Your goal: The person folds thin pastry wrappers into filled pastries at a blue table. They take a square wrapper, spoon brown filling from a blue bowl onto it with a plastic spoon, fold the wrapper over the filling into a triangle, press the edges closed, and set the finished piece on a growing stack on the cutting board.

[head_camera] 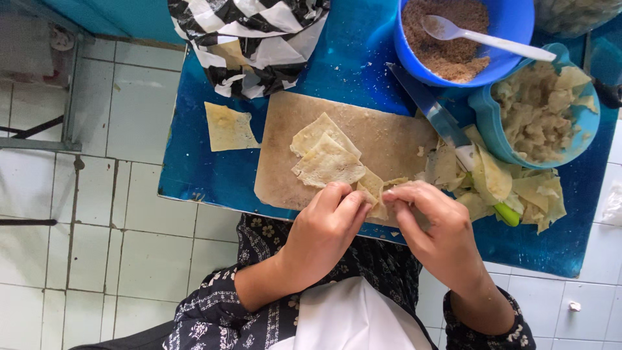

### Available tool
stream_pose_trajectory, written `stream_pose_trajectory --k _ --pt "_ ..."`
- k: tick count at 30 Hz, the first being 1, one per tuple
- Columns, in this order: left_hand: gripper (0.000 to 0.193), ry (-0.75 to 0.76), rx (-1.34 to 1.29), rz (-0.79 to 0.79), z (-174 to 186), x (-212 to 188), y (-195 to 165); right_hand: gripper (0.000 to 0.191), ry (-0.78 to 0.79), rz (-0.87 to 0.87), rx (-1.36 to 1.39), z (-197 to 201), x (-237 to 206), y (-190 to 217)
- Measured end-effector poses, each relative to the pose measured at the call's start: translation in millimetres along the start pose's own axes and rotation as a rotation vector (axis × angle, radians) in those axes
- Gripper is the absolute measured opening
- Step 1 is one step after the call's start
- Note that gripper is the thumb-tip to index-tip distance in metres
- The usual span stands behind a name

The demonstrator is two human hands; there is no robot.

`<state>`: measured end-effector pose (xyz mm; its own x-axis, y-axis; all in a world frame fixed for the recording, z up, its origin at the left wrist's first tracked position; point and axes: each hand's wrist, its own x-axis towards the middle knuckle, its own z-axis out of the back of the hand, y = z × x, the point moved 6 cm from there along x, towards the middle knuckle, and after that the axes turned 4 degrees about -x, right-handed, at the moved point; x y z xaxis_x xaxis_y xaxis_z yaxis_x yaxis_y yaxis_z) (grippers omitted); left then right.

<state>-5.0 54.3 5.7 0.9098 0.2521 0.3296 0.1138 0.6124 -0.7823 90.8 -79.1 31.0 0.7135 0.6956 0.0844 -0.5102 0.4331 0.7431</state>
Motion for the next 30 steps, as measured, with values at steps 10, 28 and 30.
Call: stream_pose_trajectory --k 10,28,30 --pt "0.034 0.052 -0.054 -0.075 -1.2 -3.6 2.7 0.020 0.040 0.100 -0.156 -12.6 5.7 -8.7" --pt "0.033 0.216 0.266 -0.432 3.1 -0.6 -1.6 0.020 -0.092 0.079 -0.222 -17.0 -14.5 -21.8" --pt "0.026 0.203 0.194 -0.357 1.2 5.8 -0.2 0.020 -0.091 0.076 -0.219 -15.4 -15.0 -18.9"
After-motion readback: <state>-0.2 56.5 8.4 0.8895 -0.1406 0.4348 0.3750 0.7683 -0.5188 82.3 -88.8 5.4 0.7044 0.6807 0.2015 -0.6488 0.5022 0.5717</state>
